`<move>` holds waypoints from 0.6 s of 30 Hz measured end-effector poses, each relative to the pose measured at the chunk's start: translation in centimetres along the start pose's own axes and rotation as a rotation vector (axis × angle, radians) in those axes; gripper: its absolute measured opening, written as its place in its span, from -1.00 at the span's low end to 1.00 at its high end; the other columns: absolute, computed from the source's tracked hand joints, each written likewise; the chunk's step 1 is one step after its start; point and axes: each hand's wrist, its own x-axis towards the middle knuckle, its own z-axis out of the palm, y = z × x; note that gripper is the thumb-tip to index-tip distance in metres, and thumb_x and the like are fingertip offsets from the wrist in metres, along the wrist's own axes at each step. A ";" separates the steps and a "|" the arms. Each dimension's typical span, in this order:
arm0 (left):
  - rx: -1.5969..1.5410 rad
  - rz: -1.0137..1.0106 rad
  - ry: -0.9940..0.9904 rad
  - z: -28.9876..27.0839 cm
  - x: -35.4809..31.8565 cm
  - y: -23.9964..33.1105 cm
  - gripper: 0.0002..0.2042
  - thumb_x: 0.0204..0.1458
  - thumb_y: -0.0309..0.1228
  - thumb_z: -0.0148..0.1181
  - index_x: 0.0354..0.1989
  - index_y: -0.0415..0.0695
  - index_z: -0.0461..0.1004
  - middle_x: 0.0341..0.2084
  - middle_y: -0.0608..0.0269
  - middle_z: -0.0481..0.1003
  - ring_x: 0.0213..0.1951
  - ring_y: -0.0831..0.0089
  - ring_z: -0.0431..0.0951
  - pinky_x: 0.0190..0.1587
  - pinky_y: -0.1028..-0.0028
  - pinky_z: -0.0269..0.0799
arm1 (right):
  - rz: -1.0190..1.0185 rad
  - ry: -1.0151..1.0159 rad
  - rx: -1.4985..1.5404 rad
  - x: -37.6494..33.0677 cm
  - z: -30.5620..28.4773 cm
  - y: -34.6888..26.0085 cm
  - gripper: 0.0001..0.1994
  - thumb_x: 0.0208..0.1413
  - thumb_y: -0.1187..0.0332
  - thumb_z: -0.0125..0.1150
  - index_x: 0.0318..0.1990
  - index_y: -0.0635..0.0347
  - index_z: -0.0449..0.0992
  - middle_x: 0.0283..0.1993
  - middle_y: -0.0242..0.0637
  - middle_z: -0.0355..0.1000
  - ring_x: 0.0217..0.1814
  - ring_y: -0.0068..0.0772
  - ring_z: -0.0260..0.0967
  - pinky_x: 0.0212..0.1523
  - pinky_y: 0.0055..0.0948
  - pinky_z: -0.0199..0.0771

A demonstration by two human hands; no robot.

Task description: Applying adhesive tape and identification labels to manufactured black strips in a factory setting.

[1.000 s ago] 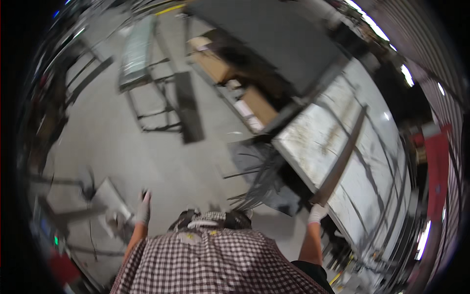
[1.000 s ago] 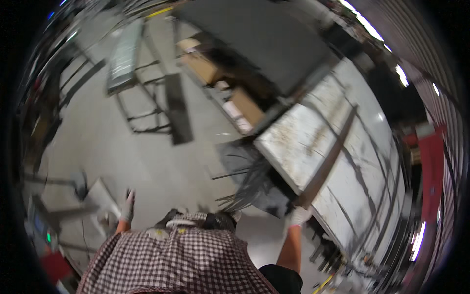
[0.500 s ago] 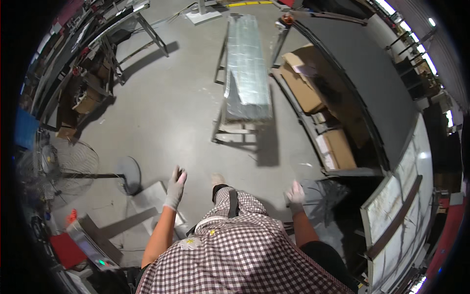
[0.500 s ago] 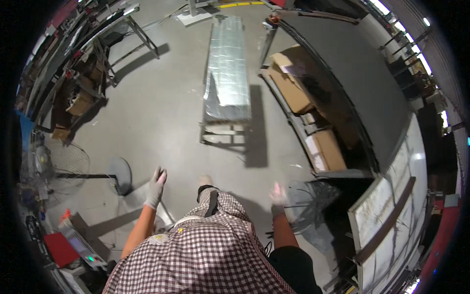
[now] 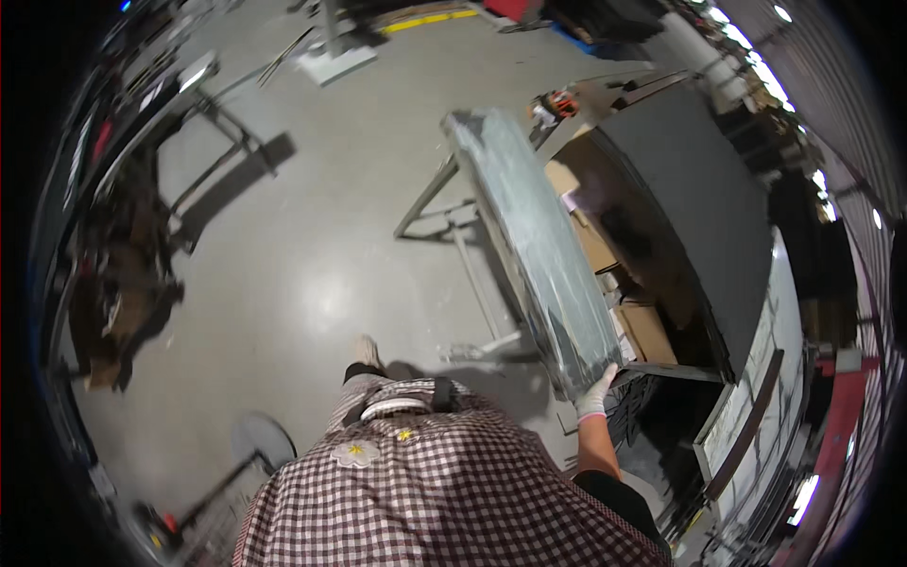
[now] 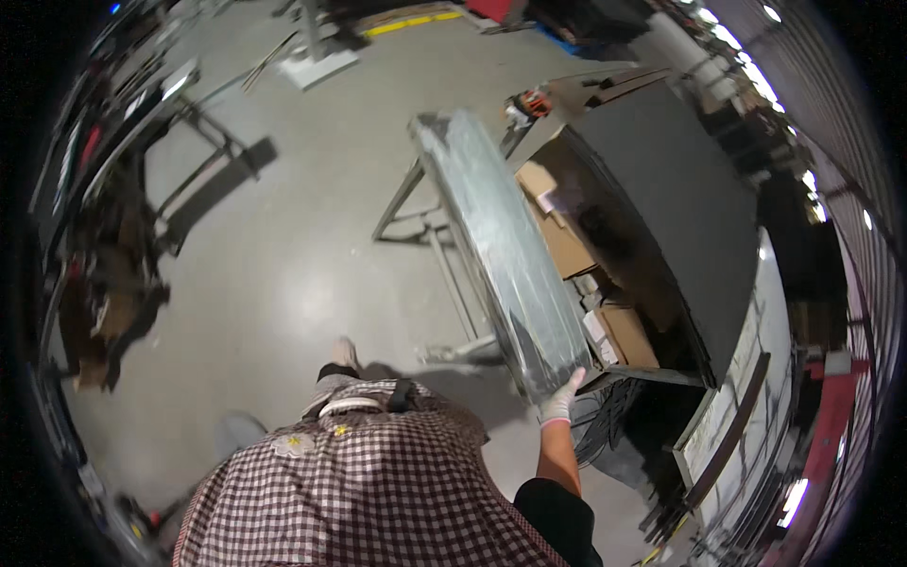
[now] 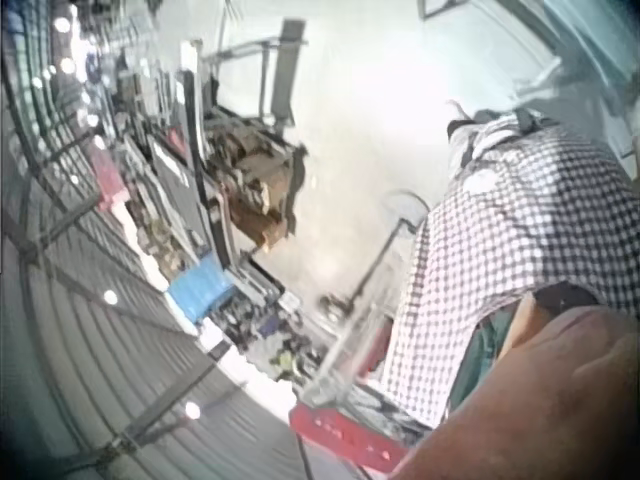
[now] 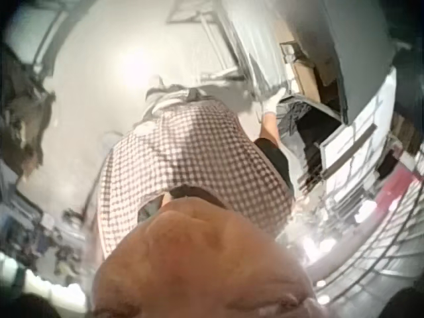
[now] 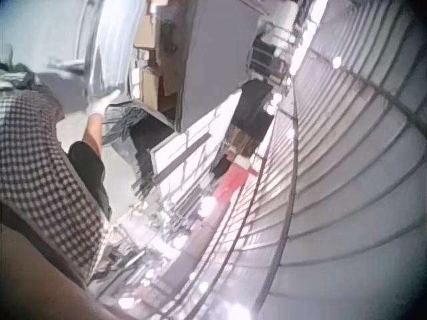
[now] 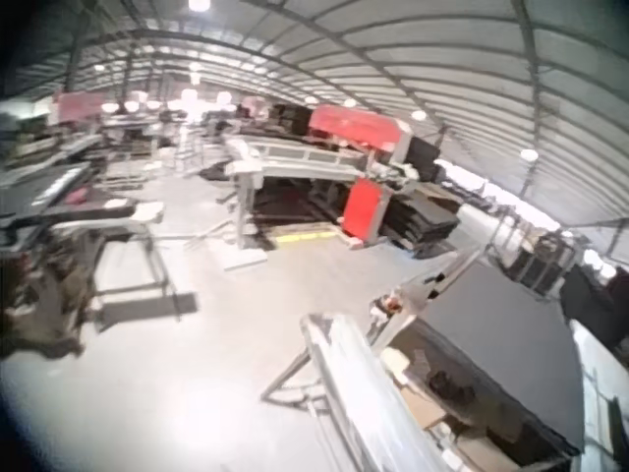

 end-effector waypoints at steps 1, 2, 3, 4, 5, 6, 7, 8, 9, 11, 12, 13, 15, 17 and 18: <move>0.054 0.045 -0.045 1.1 2.9 6.7 -0.79 0.17 -0.27 0.07 -0.17 -0.15 0.40 -0.58 0.41 0.33 -0.54 0.58 0.26 -0.49 0.52 0.21 | -0.169 -0.035 -0.096 1.9 -1.1 -1.0 -0.03 -0.02 -0.43 0.06 0.34 0.22 0.21 0.34 -0.18 0.22 0.29 -0.08 0.21 0.24 -0.15 0.29; 0.119 0.107 -0.066 1.6 5.5 14.0 -0.76 0.17 -0.26 0.07 -0.13 -0.16 0.41 -0.57 0.41 0.34 -0.53 0.58 0.26 -0.49 0.53 0.21 | -0.286 0.331 -0.381 2.4 -1.8 -1.3 -0.03 0.03 -0.41 0.01 0.31 0.35 0.22 0.32 -0.08 0.26 0.29 -0.13 0.26 0.22 -0.22 0.32; 0.179 0.179 -0.090 3.8 8.4 22.0 -0.73 0.17 -0.25 0.07 -0.09 -0.17 0.41 -0.57 0.41 0.35 -0.53 0.58 0.27 -0.49 0.53 0.21 | -0.251 0.599 -0.783 3.7 -1.6 -2.6 -0.14 0.09 -0.32 -0.01 0.25 0.36 0.29 0.25 0.04 0.31 0.25 0.01 0.27 0.20 -0.17 0.30; 0.251 0.267 -0.090 5.5 11.1 30.4 -0.70 0.17 -0.24 0.08 -0.05 -0.18 0.42 -0.56 0.40 0.35 -0.52 0.59 0.28 -0.48 0.54 0.21 | -0.163 0.855 -1.179 1.1 1.6 -3.1 -0.24 0.15 -0.22 -0.03 0.18 0.38 0.36 0.18 0.16 0.35 0.22 0.15 0.28 0.18 -0.13 0.29; 0.303 0.338 -0.092 8.1 12.2 38.5 -0.67 0.17 -0.23 0.08 -0.01 -0.19 0.43 -0.55 0.40 0.36 -0.52 0.59 0.28 -0.48 0.54 0.21 | -0.392 0.961 -1.284 -1.1 5.9 -3.0 -0.32 0.13 -0.12 0.05 0.15 0.37 0.37 0.14 0.15 0.37 0.18 0.15 0.30 0.16 -0.11 0.30; 0.290 0.445 -0.098 10.1 14.2 45.7 -0.61 0.17 -0.21 0.10 0.06 -0.20 0.40 -0.52 0.40 0.37 -0.50 0.60 0.29 -0.46 0.55 0.22 | -0.629 1.052 -1.380 -1.8 10.8 -2.8 -0.39 0.11 -0.02 0.12 0.13 0.36 0.38 0.11 0.14 0.39 0.15 0.14 0.32 0.14 -0.08 0.31; 0.277 0.550 -0.107 12.9 16.1 52.9 -0.55 0.17 -0.18 0.12 0.13 -0.22 0.38 -0.50 0.40 0.38 -0.48 0.60 0.29 -0.44 0.56 0.22 | -0.845 1.005 -1.443 -0.8 14.9 -2.5 -0.42 0.08 0.06 0.17 0.11 0.36 0.38 0.07 0.13 0.40 0.12 0.13 0.33 0.14 -0.07 0.31; 0.294 0.584 -0.108 15.7 17.1 59.3 -0.55 0.17 -0.18 0.12 0.13 -0.22 0.38 -0.50 0.40 0.38 -0.48 0.60 0.29 -0.44 0.56 0.22 | -1.060 0.945 -1.490 0.9 18.7 -1.9 -0.45 0.04 0.13 0.22 0.10 0.35 0.37 0.03 0.11 0.41 0.10 0.13 0.33 0.13 -0.06 0.31; 0.205 0.639 -0.174 18.8 17.6 65.4 -0.56 0.17 -0.18 0.12 0.13 -0.21 0.39 -0.50 0.42 0.38 -0.48 0.61 0.29 -0.42 0.57 0.23 | -1.245 0.826 -1.429 2.7 23.4 -0.6 -0.47 -0.01 0.24 0.27 0.10 0.34 0.35 0.04 0.10 0.39 0.13 0.15 0.29 0.17 -0.03 0.28; 0.128 0.744 -0.258 27.0 16.6 76.1 -0.73 0.18 -0.20 0.10 -0.09 -0.12 0.42 -0.52 0.46 0.36 -0.51 0.66 0.29 -0.48 0.60 0.19 | -1.211 0.590 -1.443 6.4 32.9 2.2 -0.49 0.09 0.18 0.19 0.12 0.33 0.36 0.12 0.10 0.36 0.23 0.13 0.22 0.27 -0.09 0.19; 0.145 0.797 -0.279 32.1 14.2 80.1 -0.84 0.17 -0.22 0.09 -0.30 -0.03 0.45 -0.54 0.48 0.35 -0.55 0.70 0.29 -0.56 0.62 0.14 | -1.231 0.543 -1.522 8.7 37.3 3.6 -0.50 0.09 0.19 0.19 0.13 0.31 0.35 0.14 0.09 0.33 0.25 0.14 0.20 0.28 -0.09 0.18; 0.270 0.871 -0.403 35.3 12.2 83.6 -0.82 0.19 -0.21 0.08 -0.28 -0.04 0.46 -0.54 0.49 0.37 -0.55 0.71 0.29 -0.52 0.64 0.18 | -1.270 0.426 -1.467 9.7 42.1 4.7 -0.49 0.09 0.19 0.19 0.14 0.29 0.34 0.16 0.07 0.31 0.26 0.14 0.18 0.29 -0.07 0.17; 0.378 0.832 -0.380 38.4 14.0 87.6 -0.83 0.20 -0.23 0.06 -0.30 -0.04 0.45 -0.55 0.51 0.36 -0.55 0.71 0.29 -0.49 0.65 0.19 | -1.235 0.221 -1.428 11.5 54.4 4.6 -0.46 0.05 0.17 0.24 0.13 0.29 0.31 0.15 0.01 0.30 0.26 0.09 0.17 0.33 0.01 0.09; 0.687 0.856 -0.522 40.2 14.6 90.5 -0.81 0.14 -0.21 0.19 -0.31 -0.07 0.45 -0.57 0.50 0.35 -0.54 0.72 0.30 -0.50 0.63 0.23 | -1.362 0.106 -1.387 15.2 62.0 4.9 -0.49 0.05 0.14 0.22 0.09 0.26 0.36 0.16 -0.03 0.29 0.26 0.06 0.17 0.34 0.00 0.06; 0.483 0.573 -0.539 38.4 17.4 90.7 -0.81 0.16 -0.24 0.14 -0.25 -0.10 0.46 -0.50 0.43 0.42 -0.48 0.62 0.37 -0.46 0.54 0.31 | -1.325 0.024 -1.418 15.9 66.7 4.2 -0.49 0.04 0.13 0.22 0.07 0.26 0.37 0.16 -0.03 0.29 0.27 0.05 0.17 0.33 0.00 0.08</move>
